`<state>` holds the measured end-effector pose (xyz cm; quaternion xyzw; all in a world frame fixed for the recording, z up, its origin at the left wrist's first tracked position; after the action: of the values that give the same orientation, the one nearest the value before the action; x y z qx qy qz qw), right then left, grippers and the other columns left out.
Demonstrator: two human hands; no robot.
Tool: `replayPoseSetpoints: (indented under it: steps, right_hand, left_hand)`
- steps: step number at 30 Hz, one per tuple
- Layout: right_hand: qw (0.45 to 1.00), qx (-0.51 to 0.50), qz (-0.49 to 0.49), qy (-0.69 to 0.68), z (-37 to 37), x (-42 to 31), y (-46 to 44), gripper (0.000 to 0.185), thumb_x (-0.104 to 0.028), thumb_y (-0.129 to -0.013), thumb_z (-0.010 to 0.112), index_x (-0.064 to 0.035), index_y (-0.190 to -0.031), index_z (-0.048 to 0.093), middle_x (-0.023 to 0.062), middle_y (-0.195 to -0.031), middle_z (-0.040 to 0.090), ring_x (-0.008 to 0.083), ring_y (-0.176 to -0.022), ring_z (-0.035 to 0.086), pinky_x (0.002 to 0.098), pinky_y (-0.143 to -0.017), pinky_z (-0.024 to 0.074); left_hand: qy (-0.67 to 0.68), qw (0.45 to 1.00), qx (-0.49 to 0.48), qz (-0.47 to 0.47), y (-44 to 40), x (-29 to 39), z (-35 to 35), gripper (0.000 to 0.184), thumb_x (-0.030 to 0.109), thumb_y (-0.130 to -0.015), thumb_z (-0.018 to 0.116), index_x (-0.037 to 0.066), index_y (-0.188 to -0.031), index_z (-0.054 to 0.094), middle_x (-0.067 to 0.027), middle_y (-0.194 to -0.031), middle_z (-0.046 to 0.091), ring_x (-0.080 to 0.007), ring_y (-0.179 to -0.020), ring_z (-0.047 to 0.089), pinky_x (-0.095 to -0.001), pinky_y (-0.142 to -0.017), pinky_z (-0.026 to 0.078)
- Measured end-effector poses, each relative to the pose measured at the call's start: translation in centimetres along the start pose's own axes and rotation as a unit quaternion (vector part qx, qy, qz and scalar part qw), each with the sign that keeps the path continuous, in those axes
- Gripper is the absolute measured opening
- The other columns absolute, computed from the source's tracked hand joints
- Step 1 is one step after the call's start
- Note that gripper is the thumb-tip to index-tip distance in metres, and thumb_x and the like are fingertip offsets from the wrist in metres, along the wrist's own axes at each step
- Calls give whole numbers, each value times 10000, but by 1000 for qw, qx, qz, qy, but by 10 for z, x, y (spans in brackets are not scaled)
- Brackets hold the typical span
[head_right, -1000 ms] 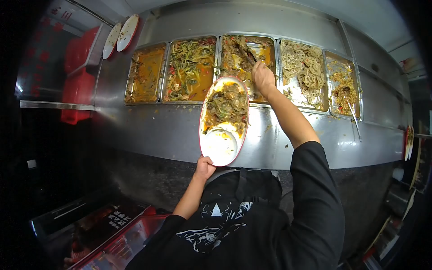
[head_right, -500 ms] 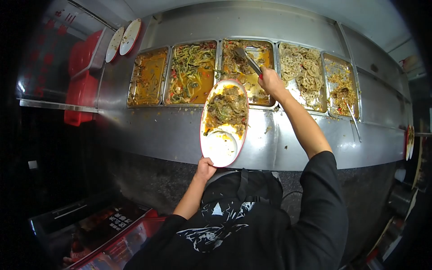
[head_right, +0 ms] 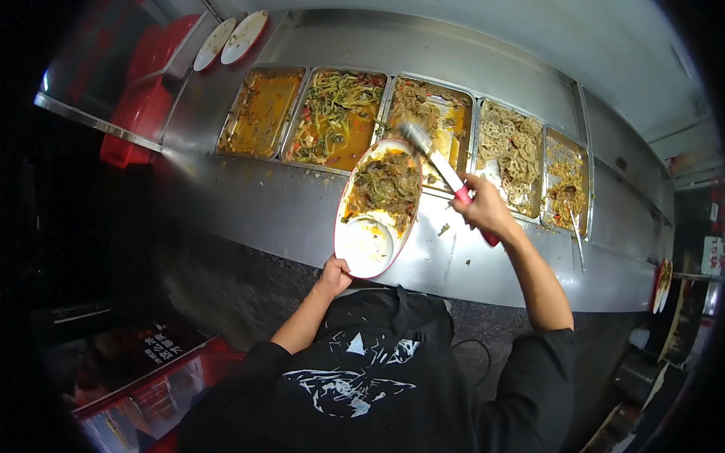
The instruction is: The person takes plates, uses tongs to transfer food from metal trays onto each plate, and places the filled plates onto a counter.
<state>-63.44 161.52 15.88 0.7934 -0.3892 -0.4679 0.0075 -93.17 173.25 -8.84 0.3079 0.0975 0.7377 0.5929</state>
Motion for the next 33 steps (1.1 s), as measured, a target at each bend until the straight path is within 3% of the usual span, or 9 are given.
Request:
replayPoseSetpoints:
  steps: [3, 5, 9, 12, 15, 16, 25, 27, 33]
  right_hand:
    - [970, -158, 97, -157, 52, 23, 10, 363, -114, -860, 674, 86, -1133, 546, 133, -841, 665, 181, -549, 659, 291, -418, 525]
    - [925, -224, 134, -278, 82, 37, 10, 279, -137, -929, 594, 48, -1095, 467, 203, -955, 683, 248, -590, 694, 332, -449, 585]
    - [897, -183, 142, -377, 99, 40, 21, 245, -128, -961, 540, 34, -1084, 404, 268, -1012, 668, 286, -569, 690, 340, -422, 580]
    - [839, -191, 141, -489, 107, 25, 43, 213, -150, -968, 540, 13, -1030, 418, 296, -1038, 662, 278, -549, 687, 304, -378, 551]
    - [816, -161, 139, -537, 114, 57, 34, 243, -152, -967, 556, 35, -1047, 423, 270, -1019, 676, 263, -539, 682, 296, -368, 538]
    - [849, -129, 116, -500, 113, 50, 37, 204, -151, -957, 571, 5, -988, 443, 296, -1044, 661, 261, -517, 677, 290, -338, 522]
    - [862, -125, 41, -489, 78, 33, 42, 264, -148, -922, 630, -13, -1022, 426, 279, -1059, 663, 260, -537, 685, 294, -386, 554]
    - [852, -131, 68, -502, 76, 45, 43, 270, -149, -917, 636, -12, -1027, 430, 294, -1075, 652, 263, -544, 687, 296, -403, 563]
    - [737, -209, 69, -639, 119, 33, 46, 291, -159, -927, 626, 52, -1050, 467, 323, -1112, 627, 250, -551, 692, 281, -401, 566]
  left_hand:
    - [3, 1000, 5, 3, 0, 0, 0, 763, -100, -585, 410, -74, -1348, 419, -198, -1317, 531, -329, -1253, 505, -415, -1085, 399]
    - [-2, 1000, 15, -2, 3, -1, 1, 786, -89, -577, 424, -77, -1362, 406, -210, -1340, 516, -344, -1270, 489, -431, -1099, 380]
    - [-2, 1000, 12, 1, 3, 4, 7, 798, -86, -569, 435, -78, -1366, 407, -215, -1355, 508, -350, -1282, 478, -434, -1108, 368]
    - [-2, 1000, -17, 5, -2, -1, 0, 803, -86, -563, 439, -79, -1366, 409, -211, -1362, 506, -346, -1291, 470, -425, -1116, 358]
    - [-6, 1000, -7, 3, 3, 4, 12, 808, -79, -560, 444, -80, -1367, 408, -204, -1375, 500, -342, -1304, 459, -421, -1124, 347]
    - [-14, 1000, -14, 0, -4, 6, 14, 811, -75, -559, 448, -79, -1369, 407, -202, -1377, 499, -342, -1308, 455, -423, -1128, 343]
    - [-28, 999, 7, -26, 1, 3, 9, 844, -47, -547, 474, -69, -1386, 390, -199, -1390, 487, -345, -1327, 431, -443, -1151, 308]
    - [-23, 999, 7, -34, -3, 2, 9, 835, -57, -547, 465, -66, -1380, 398, -198, -1382, 493, -349, -1318, 441, -443, -1142, 322]
    - [-14, 999, 9, -28, -3, 2, 4, 830, -52, -556, 449, -63, -1385, 388, -205, -1388, 484, -362, -1311, 447, -456, -1133, 335]
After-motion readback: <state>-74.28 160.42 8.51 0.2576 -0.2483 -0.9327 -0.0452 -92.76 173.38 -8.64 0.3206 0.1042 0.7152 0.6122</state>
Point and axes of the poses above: each hand's wrist, its own y-axis away from the middle knuckle, its own z-axis out of the palm, x = y × z, the point moved 7 cm from there along -y, towards the middle knuckle
